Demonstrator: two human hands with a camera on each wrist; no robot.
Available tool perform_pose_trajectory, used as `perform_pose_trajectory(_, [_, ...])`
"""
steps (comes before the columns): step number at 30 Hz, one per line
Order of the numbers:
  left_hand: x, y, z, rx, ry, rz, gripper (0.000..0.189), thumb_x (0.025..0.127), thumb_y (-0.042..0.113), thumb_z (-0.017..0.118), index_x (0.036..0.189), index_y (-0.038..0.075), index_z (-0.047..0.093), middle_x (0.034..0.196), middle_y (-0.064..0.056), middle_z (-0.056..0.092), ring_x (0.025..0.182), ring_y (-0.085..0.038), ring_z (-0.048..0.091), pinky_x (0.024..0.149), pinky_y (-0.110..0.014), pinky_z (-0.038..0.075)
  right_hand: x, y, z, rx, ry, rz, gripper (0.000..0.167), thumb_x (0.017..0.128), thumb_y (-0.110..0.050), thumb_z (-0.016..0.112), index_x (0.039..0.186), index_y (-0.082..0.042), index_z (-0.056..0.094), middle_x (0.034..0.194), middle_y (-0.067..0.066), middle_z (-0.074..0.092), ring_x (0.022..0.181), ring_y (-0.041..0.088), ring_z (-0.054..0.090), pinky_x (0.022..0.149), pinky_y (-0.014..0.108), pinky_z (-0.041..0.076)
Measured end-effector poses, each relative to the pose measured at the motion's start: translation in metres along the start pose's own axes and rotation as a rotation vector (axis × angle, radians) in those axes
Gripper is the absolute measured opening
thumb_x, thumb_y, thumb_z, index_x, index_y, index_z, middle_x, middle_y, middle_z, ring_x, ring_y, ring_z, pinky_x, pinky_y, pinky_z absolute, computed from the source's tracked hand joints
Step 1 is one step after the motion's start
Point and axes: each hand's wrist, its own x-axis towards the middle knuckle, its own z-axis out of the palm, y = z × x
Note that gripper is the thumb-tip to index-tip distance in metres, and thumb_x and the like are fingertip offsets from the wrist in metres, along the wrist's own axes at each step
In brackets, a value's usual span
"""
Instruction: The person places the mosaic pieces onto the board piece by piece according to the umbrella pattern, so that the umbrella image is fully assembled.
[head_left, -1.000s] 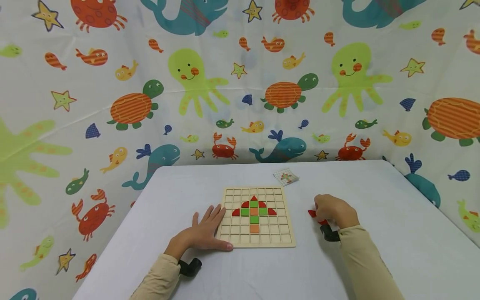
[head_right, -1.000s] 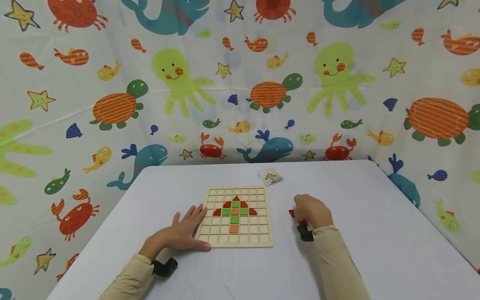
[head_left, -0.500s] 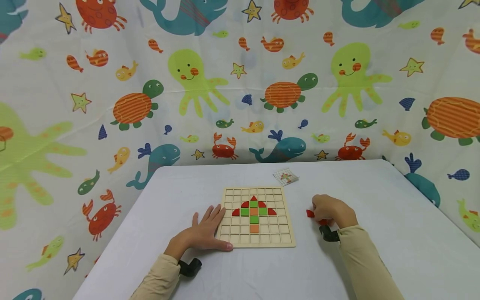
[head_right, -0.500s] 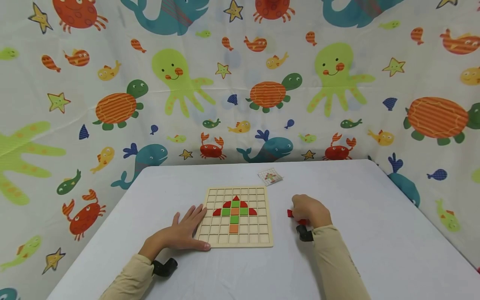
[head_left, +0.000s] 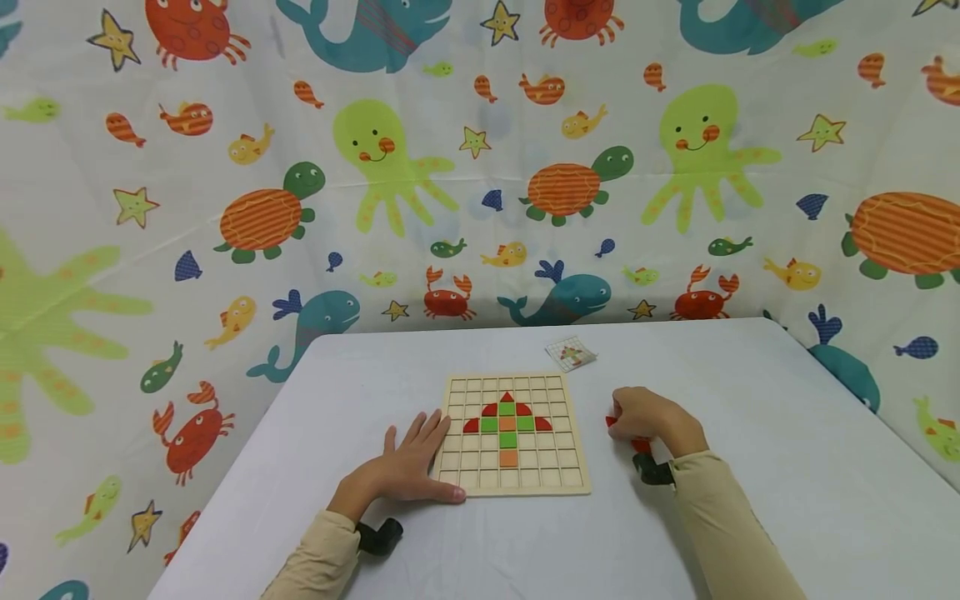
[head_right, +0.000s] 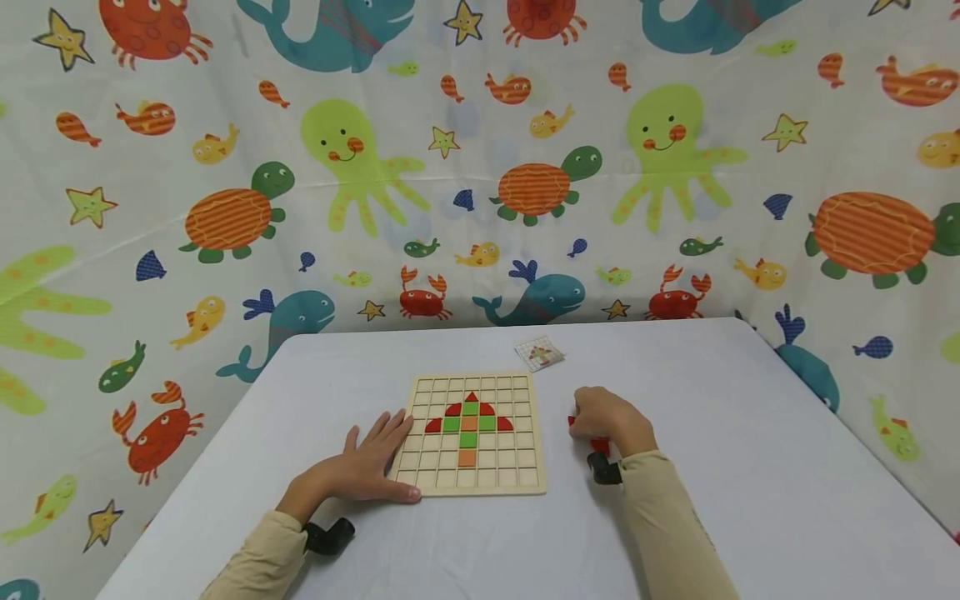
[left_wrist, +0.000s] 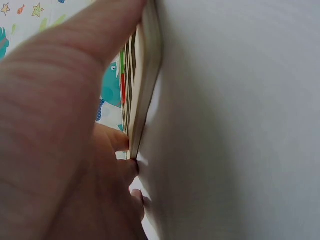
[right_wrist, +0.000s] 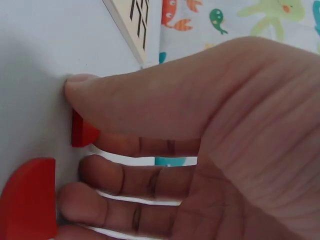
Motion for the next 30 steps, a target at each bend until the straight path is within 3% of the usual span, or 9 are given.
perform_pose_trajectory(6, [0.000,0.001,-0.001,-0.011,-0.005,0.003,0.127,0.081,0.069,0.082,0.171,0.006,0.019,0.179,-0.017,0.008,0.163,-0.042,0.000,0.120,-0.075,-0.008,0.005,0.000,0.001,0.022,0.008,-0.038,0.021,0.092,-0.008,0.078,0.101,-0.004,0.060,0.085,0.010,0.057,0.080,0.024,0.057,0.069,0.034,0.047])
perform_pose_trajectory(10, [-0.001,0.002,0.000,-0.011,-0.002,0.000,0.126,0.081,0.068,0.083,0.171,0.006,0.020,0.179,-0.017,0.009,0.163,-0.042,0.001,0.120,-0.075,-0.007,0.006,-0.001,0.002,0.047,0.023,-0.112,0.019,0.092,-0.006,0.078,0.095,-0.006,0.059,0.083,0.007,0.056,0.077,0.022,0.056,0.068,0.033,0.046])
perform_pose_trajectory(20, [-0.002,0.003,-0.002,0.009,0.003,-0.002,0.125,0.081,0.067,0.083,0.172,0.007,0.020,0.179,-0.016,0.009,0.163,-0.041,0.001,0.120,-0.075,-0.005,0.010,-0.017,0.006,0.153,0.121,-0.260,0.013,0.100,-0.002,0.071,0.098,-0.006,0.059,0.082,0.005,0.060,0.073,0.019,0.060,0.068,0.033,0.054])
perform_pose_trajectory(26, [0.000,0.002,0.000,0.011,0.000,-0.009,0.127,0.080,0.069,0.083,0.172,0.008,0.020,0.179,-0.015,0.009,0.163,-0.040,0.001,0.120,-0.075,-0.005,0.012,-0.047,0.018,0.194,0.205,-0.459,0.007,0.102,0.004,0.066,0.106,-0.001,0.065,0.087,0.003,0.064,0.076,0.018,0.059,0.070,0.032,0.055])
perform_pose_trajectory(30, [0.002,0.001,0.001,0.011,0.004,-0.004,0.127,0.080,0.069,0.082,0.172,0.008,0.019,0.179,-0.015,0.009,0.163,-0.040,0.001,0.120,-0.075,-0.005,0.011,-0.067,0.030,0.161,0.239,-0.576,0.015,0.100,0.009,0.065,0.113,0.003,0.071,0.095,0.006,0.071,0.081,0.018,0.060,0.076,0.031,0.057])
